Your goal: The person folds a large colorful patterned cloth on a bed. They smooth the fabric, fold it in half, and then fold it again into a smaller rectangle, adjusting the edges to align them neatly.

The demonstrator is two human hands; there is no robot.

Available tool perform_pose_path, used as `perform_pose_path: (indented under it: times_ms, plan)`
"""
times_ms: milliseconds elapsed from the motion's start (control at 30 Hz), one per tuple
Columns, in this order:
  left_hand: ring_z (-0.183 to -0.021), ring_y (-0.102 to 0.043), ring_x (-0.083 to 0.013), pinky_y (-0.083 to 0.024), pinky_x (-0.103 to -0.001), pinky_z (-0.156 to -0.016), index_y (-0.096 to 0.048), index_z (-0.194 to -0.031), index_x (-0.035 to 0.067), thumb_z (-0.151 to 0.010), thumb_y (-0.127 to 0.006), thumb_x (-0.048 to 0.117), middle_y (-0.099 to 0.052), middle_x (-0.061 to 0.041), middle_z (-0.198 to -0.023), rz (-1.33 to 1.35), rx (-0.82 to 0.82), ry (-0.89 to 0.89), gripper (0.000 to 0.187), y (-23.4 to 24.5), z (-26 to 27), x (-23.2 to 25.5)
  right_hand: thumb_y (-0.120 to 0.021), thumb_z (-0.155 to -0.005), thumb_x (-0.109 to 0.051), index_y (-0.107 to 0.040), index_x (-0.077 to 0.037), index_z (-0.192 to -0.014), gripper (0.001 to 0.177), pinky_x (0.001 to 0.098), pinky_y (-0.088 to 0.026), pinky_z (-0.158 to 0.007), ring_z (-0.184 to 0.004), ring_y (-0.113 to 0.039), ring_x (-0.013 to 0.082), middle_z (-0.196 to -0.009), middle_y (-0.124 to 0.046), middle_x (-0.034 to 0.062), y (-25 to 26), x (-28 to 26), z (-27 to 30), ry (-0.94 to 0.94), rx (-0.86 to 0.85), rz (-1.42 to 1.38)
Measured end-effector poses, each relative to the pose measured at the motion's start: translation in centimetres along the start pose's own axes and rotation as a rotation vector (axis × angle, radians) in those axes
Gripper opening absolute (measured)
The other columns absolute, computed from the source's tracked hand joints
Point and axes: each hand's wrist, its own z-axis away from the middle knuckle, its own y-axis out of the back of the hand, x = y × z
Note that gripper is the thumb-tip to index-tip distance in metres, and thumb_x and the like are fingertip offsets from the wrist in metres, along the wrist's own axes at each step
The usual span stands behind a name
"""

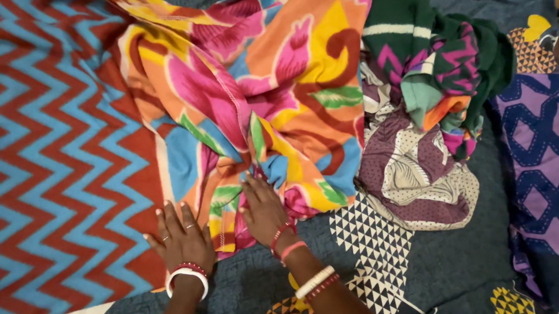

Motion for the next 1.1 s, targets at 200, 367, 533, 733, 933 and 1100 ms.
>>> perform_pose_path:
  times_ms: [200,367,533,733,933,1100]
  plan:
    - [-0.142,-0.046,-0.0385,-0.024,-0.071,-0.113,-0.057,-0.138,0.010,-0.088,-0.059,0.014,-0.045,-0.017,-0.155,0.229,0.092,-0.096,0.050,-0.2,-0.7,4.1,-0.064,-0.087,-0.004,-0.064,-0.006,-0.126,0.038,0.0425,-0.053,-0.098,-0.117,-0.062,0.0358,-0.128,-0.060,0.0162,3.1,-0.6,1.8,-0.053,0.308,-0.121]
    - [-0.137,-0.047,-0.0389,-0.031,-0.063,-0.113,-0.060,-0.135,0.009,-0.086,-0.059,0.011,-0.048,-0.019,-0.151,0.369,0.094,-0.156,0.049,0.2,-0.8,6.9,-0.069,-0.091,-0.009,-0.066,-0.010,-0.111,0.020,0.0435,-0.055,-0.079,-0.095,-0.066,0.0329,-0.108,-0.061,0.0119,5.9,-1.6,0.1,-0.213,0.410,-0.104]
    - [-0.137,-0.045,-0.0389,-0.031,-0.062,-0.112,-0.058,-0.136,0.009,-0.086,-0.062,0.015,-0.047,-0.019,-0.149,0.320,0.048,-0.178,0.050,0.9,-0.5,6.8,-0.077,-0.084,-0.019,-0.062,-0.010,-0.103,0.026,0.0440,-0.055,-0.069,-0.085,-0.068,0.0301,-0.102,-0.060,0.0101,7.1,-2.8,-1.9,-0.348,0.429,-0.099]
    - [-0.137,-0.044,-0.0386,-0.028,-0.064,-0.111,-0.049,-0.143,0.005,-0.084,-0.063,0.015,-0.046,-0.019,-0.149,0.289,-0.060,-0.199,0.061,0.2,0.2,5.5,-0.074,-0.088,-0.029,-0.065,-0.013,-0.100,0.023,0.0483,-0.053,-0.067,-0.085,-0.066,0.0351,-0.101,-0.062,0.0116,6.4,-3.1,-3.3,-0.400,0.386,0.052]
    - [-0.133,-0.047,-0.0431,-0.036,-0.052,-0.115,-0.045,-0.142,-0.008,-0.085,-0.061,0.011,-0.050,-0.027,-0.143,0.468,-0.044,-0.196,0.061,-0.7,0.8,3.1,-0.059,-0.103,-0.027,-0.065,-0.009,-0.104,0.019,0.0485,-0.052,-0.073,-0.087,-0.065,0.0376,-0.101,-0.065,0.0156,6.8,-0.6,-2.7,-0.402,0.630,-0.093]
    - [-0.134,-0.047,-0.0439,-0.037,-0.050,-0.112,-0.067,-0.115,-0.003,-0.083,-0.062,0.008,-0.050,-0.026,-0.146,0.400,-0.097,-0.264,0.034,-1.3,0.7,1.8,-0.060,-0.103,-0.034,-0.067,-0.008,-0.104,0.027,0.0460,-0.052,-0.076,-0.088,-0.067,0.0358,-0.099,-0.070,0.0177,9.1,2.0,-1.7,-0.755,0.594,-0.181]
